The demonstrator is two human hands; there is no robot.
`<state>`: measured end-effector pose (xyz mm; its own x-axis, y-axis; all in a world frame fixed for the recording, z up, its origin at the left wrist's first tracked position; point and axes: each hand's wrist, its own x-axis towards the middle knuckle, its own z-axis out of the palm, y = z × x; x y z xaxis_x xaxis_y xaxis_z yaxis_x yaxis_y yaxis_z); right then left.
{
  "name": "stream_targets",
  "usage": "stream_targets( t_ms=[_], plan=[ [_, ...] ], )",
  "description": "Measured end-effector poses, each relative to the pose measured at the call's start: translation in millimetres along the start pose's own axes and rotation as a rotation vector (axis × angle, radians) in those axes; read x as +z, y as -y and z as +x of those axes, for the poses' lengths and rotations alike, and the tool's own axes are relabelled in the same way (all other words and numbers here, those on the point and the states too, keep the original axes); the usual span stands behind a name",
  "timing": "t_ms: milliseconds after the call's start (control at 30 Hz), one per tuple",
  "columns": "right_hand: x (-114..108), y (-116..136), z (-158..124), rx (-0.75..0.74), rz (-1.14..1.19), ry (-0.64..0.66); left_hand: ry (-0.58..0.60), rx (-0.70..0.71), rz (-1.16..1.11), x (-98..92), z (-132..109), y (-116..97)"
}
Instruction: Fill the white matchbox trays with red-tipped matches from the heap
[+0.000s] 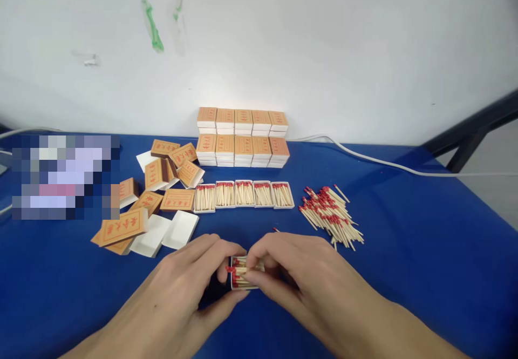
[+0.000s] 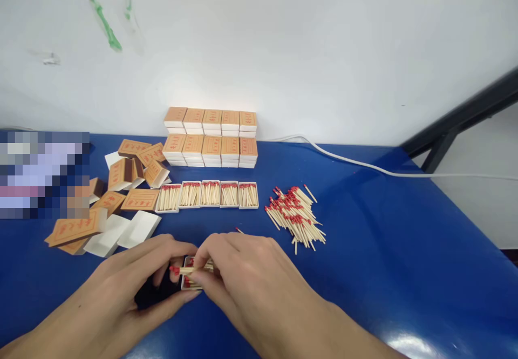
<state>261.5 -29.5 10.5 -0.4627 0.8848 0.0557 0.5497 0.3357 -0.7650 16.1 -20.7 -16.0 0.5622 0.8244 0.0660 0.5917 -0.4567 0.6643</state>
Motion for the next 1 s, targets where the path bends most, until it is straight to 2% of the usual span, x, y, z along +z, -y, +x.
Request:
stream_targets(
  t_ms=[333,500,733,1000],
  plan=[
    [4,-13,1,-0.18,-0.308,-0.008,0.004,-0.016,-0.019,-0.1,0,2],
    [5,-12,2,-0.175,-0.325,0.02,0.014,-0.022,-0.018,-1.7,0,-1],
    [-6,-3,1,-0.108,-0.3,0.021,-0.012,0.001,-0.025,-3.0,2,-2],
    [6,-1,-1,-0.199,-0.239,-0.036,-0.015,0.053,-0.023,-3.0,-1,-10]
  ],
)
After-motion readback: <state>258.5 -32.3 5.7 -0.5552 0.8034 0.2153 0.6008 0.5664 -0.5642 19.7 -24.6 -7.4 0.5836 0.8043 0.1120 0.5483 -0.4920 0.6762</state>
